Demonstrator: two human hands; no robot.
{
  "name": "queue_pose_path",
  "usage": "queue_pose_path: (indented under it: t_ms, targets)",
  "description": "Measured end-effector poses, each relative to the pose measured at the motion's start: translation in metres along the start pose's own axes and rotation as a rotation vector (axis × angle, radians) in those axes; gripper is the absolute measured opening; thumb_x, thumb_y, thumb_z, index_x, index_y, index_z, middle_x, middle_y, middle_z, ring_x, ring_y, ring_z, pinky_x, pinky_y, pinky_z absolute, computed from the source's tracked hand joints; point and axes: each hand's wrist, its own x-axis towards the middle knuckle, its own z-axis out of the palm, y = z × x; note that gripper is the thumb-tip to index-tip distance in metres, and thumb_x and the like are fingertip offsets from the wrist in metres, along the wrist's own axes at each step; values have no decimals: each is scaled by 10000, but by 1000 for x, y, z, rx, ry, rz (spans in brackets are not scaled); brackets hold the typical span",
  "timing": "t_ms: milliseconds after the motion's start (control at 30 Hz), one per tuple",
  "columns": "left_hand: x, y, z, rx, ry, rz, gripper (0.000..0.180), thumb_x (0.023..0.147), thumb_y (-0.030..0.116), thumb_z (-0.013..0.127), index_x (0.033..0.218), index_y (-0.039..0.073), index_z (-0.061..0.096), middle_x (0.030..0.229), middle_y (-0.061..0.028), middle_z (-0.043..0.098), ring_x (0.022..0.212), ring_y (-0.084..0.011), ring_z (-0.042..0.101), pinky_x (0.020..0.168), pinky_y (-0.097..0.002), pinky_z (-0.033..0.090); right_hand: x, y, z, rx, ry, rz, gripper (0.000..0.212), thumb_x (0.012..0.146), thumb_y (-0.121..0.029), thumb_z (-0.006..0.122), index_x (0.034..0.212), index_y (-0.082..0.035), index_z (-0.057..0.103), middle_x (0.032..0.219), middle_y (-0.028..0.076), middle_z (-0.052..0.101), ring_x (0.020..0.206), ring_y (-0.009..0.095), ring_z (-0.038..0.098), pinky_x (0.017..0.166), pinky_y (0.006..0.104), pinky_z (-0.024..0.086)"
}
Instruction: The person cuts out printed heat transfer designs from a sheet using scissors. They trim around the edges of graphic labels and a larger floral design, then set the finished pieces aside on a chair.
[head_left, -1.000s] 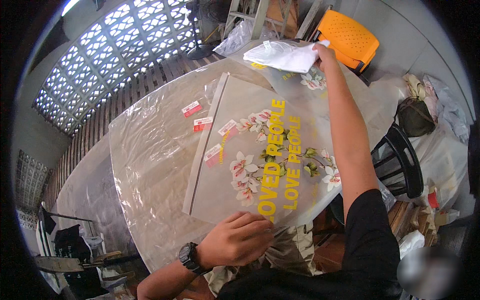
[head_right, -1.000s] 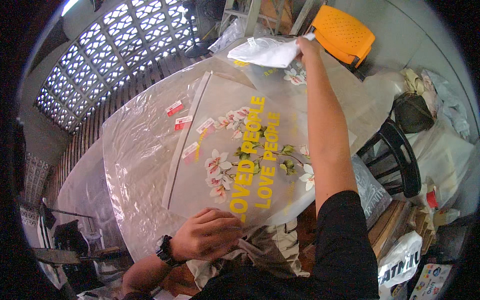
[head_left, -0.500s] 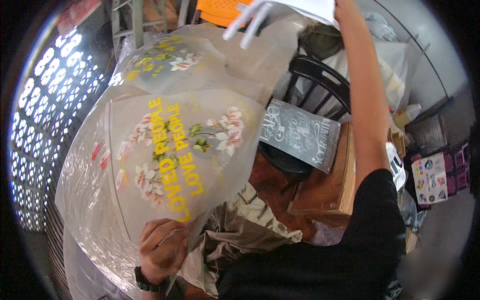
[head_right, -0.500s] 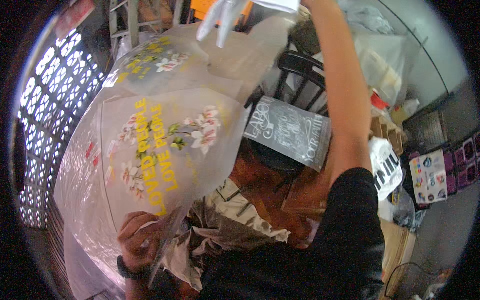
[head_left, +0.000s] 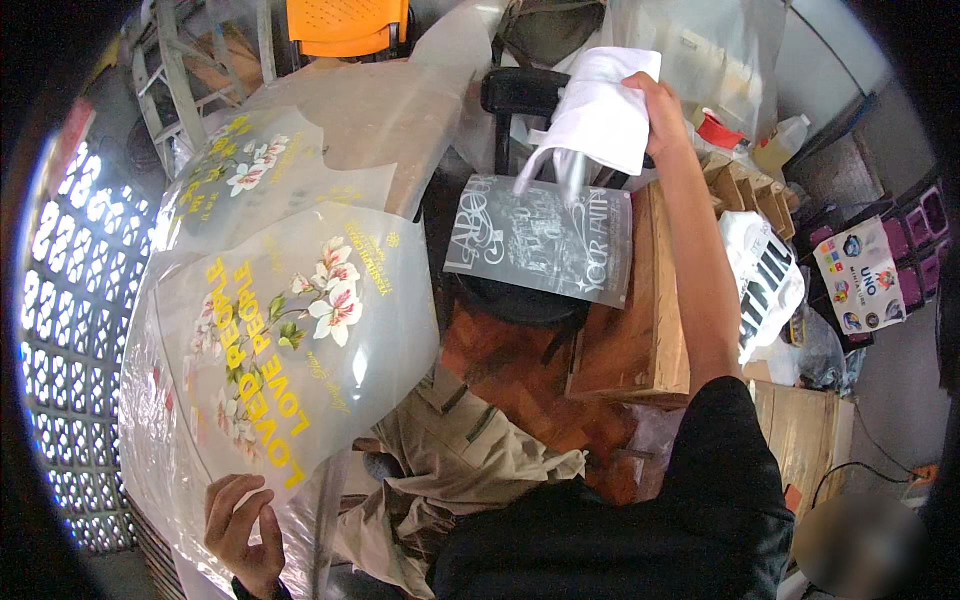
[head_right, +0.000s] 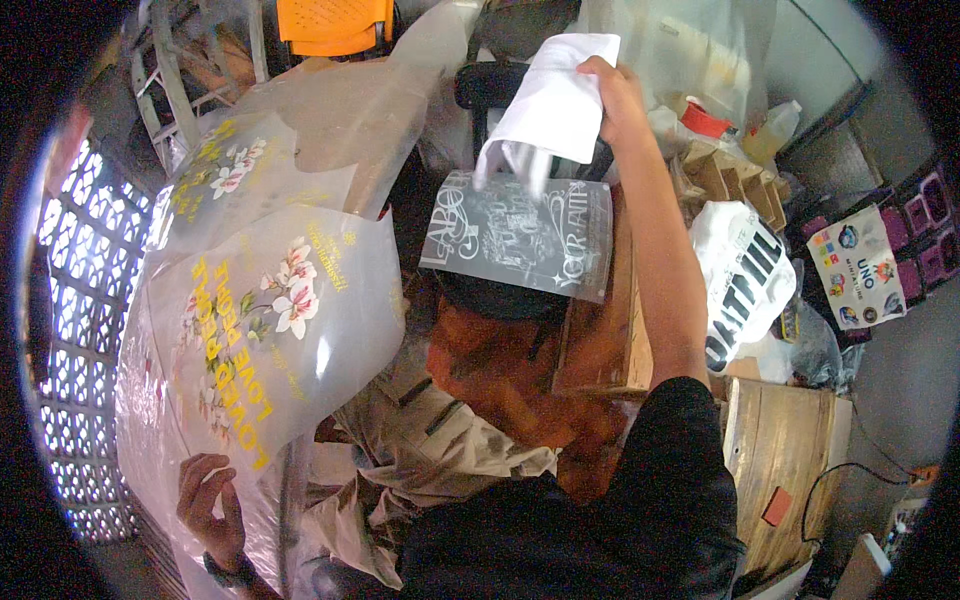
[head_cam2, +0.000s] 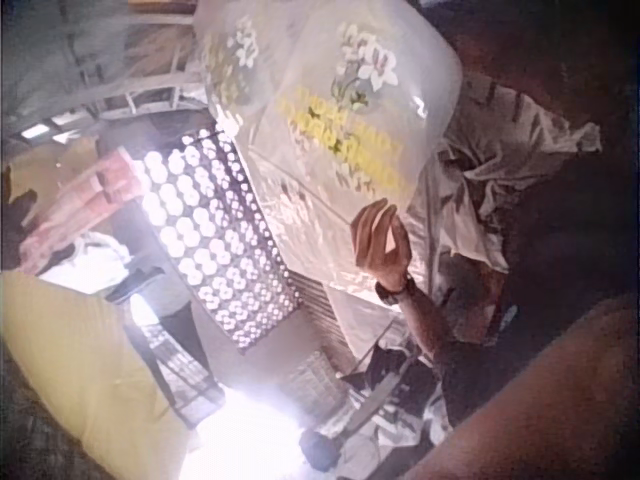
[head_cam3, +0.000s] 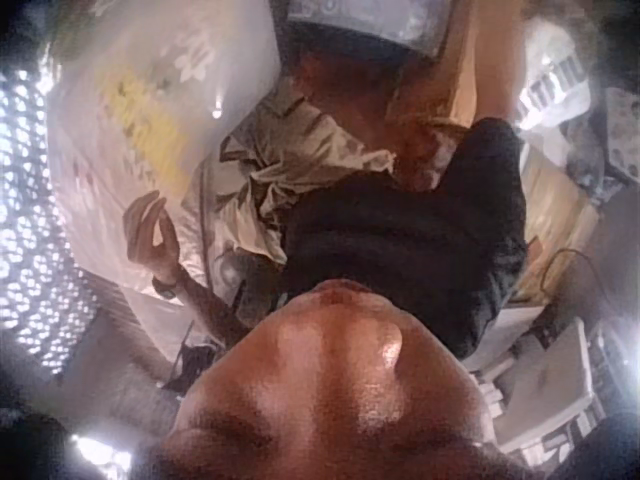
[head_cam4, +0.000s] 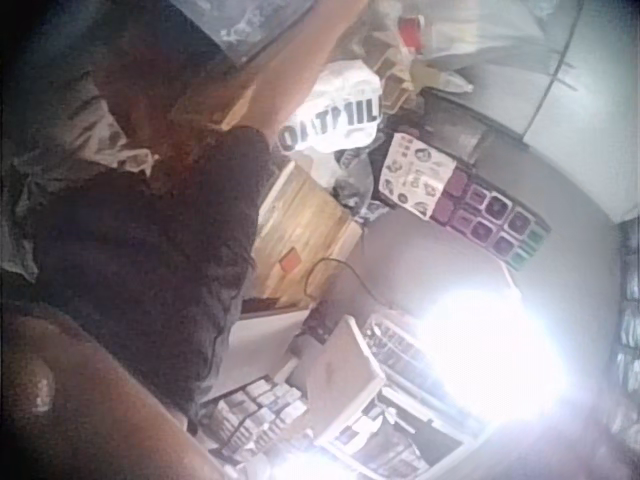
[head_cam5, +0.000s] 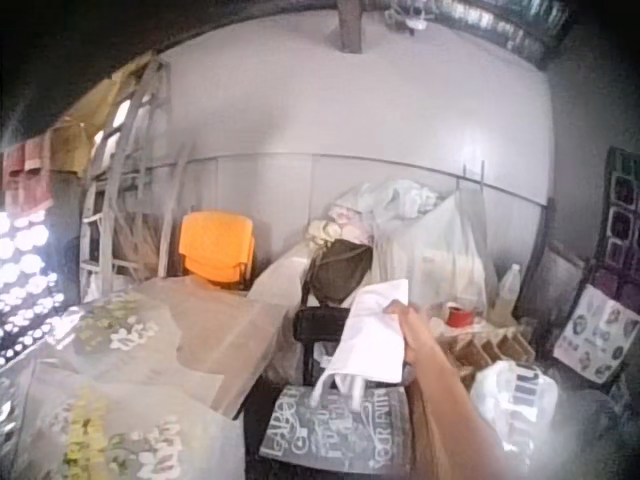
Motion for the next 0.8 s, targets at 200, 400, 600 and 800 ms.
queue_pose_path:
  t_ms: [200, 400, 600, 800]
  targets:
    - [-20, 0, -15, 104, 81, -120, 81, 876, 25, 612, 870, -18, 680, 977, -172, 697, 956, -351, 651, 866, -453, 515, 9, 136, -58, -34, -65, 209, 323, 805, -88, 647, 1110, 15, 614, 924, 108, 674, 766, 237, 671, 667, 365, 558]
    - [-52, -47, -10, 118, 57, -264, 205, 819, 57, 667, 1007, -19, 701, 1074, -177, 686, 1022, -387, 627, 914, -472, 491, 12, 280, -204, -1519, 415, 21, 156, 877, -128, 630, 968, -6, 663, 868, 119, 685, 837, 226, 681, 753, 336, 570]
    - [-46, -18, -7, 172, -181, -453, 812, 591, 151, 878, 1347, 67, 595, 1513, -189, 451, 1382, -407, 442, 1147, -493, 375, -67, 225, -35, -462, -378, -179, 173, 901, 20, 631, 1072, 44, 640, 931, 95, 681, 824, 145, 675, 726, 289, 570]
    - [-52, -22, 23, 146, -129, -383, 674, 697, 358, 850, 1272, 67, 651, 1410, -181, 564, 1294, -407, 511, 1083, -486, 403, -70, 184, 95, -450, -550, -339, 135, 916, -64, 618, 1006, 20, 675, 871, 124, 732, 775, 162, 706, 715, 294, 550]
